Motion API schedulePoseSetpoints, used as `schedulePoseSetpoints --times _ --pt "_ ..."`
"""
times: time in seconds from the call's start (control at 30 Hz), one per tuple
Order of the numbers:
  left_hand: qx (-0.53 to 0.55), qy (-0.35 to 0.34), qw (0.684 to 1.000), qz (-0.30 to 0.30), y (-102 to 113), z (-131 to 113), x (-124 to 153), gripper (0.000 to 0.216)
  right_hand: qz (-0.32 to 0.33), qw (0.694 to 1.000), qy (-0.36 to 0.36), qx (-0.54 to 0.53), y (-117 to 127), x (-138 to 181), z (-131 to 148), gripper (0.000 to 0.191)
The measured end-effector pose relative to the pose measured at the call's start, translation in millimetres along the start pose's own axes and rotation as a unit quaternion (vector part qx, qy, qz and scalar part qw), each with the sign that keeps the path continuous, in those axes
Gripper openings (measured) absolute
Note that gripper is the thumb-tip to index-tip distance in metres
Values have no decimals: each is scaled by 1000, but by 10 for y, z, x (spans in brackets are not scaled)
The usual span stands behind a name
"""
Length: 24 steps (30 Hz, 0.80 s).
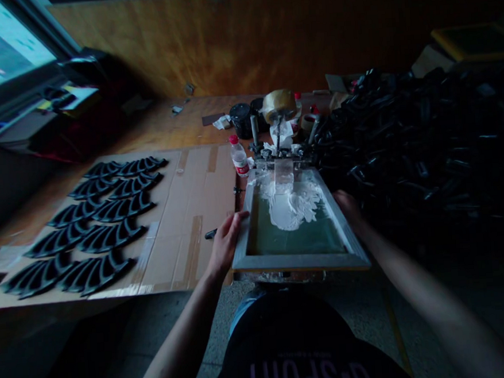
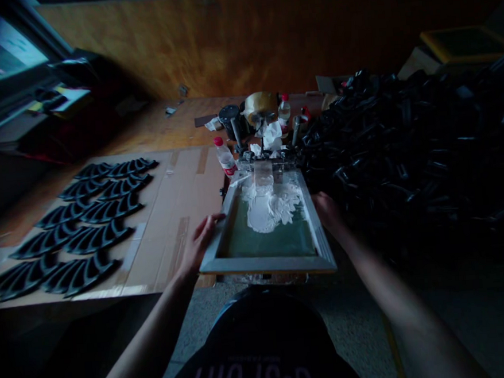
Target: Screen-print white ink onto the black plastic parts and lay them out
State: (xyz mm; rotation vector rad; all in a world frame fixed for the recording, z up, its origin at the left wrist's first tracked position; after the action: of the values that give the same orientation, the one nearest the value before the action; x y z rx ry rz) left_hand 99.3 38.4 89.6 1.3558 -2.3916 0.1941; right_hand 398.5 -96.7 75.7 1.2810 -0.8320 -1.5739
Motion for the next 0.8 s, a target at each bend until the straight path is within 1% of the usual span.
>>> schedulePoseSetpoints --times 0.03,0.07,0.1,0.13,0.17,0.2,0.23,0.27,0.3,0.37,0.4,0.47,0.53,0.57,0.6,0.67,0.73,0.8 --pt "-10 30 999 4 -11 232 -23 53 -30 999 -23 12 126 -71 -68 34" --pt "-17 54 998 6 -30 446 -60 59 -58 997 -35 21 220 -172 -77 35" --pt "-23 72 997 5 -49 635 -110 66 -77 996 -32 25 267 -303 -23 41" --pt "-33 82 996 -2 -64 792 -168 71 -83 996 -16 25 260 -456 83 50" --pt "-47 86 995 -12 -71 915 -227 72 -73 997 8 22 200 -614 218 58" --pt "-60 84 994 -22 -73 1005 -284 71 -49 998 30 17 98 -757 356 60" --pt "-68 82 994 -28 -73 1071 -333 69 -18 999 42 13 -25 -865 471 54" --pt "-72 83 994 -28 -72 1119 -373 67 14 999 47 8 -152 -928 563 43" --pt "-72 85 993 -27 -67 1153 -403 65 45 998 50 3 -267 -940 633 30" --pt "-66 93 993 -21 -53 1194 -434 63 89 994 70 -6 -417 -831 751 8" --pt "-64 97 993 -19 -45 1204 -440 62 102 990 93 -11 -440 -729 815 7" --pt "-66 100 993 -17 -38 1215 -440 62 117 980 162 -23 -402 -496 963 15" --pt "-72 101 992 -18 -40 1214 -434 62 144 960 236 -45 -326 -300 1110 23" --pt "-75 101 992 -20 -43 1207 -428 61 162 950 262 -56 -297 -241 1160 24" --pt "-77 100 992 -21 -47 1195 -421 61 175 944 273 -63 -278 -214 1183 23" --pt "-74 99 992 -20 -54 1162 -402 61 166 953 249 -54 -252 -242 1153 19" --pt "-66 101 993 -16 -61 1132 -383 63 117 969 215 -21 -243 -262 1110 19" --pt "-58 100 993 -12 -61 1112 -374 64 74 972 221 8 -269 -184 1151 25"
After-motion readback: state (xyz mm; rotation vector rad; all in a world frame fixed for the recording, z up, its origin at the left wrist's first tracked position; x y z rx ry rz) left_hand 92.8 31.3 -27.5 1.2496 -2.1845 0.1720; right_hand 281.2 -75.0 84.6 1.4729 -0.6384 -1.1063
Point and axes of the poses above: each hand's wrist, its own x-axis away from the middle knuckle, its own y-axis out of the back of the hand, z = x × y, the point moved 8 cm from there along -x, towards the middle knuckle, and after that the axes turned 14 degrees about y, right-handed, at the moved point
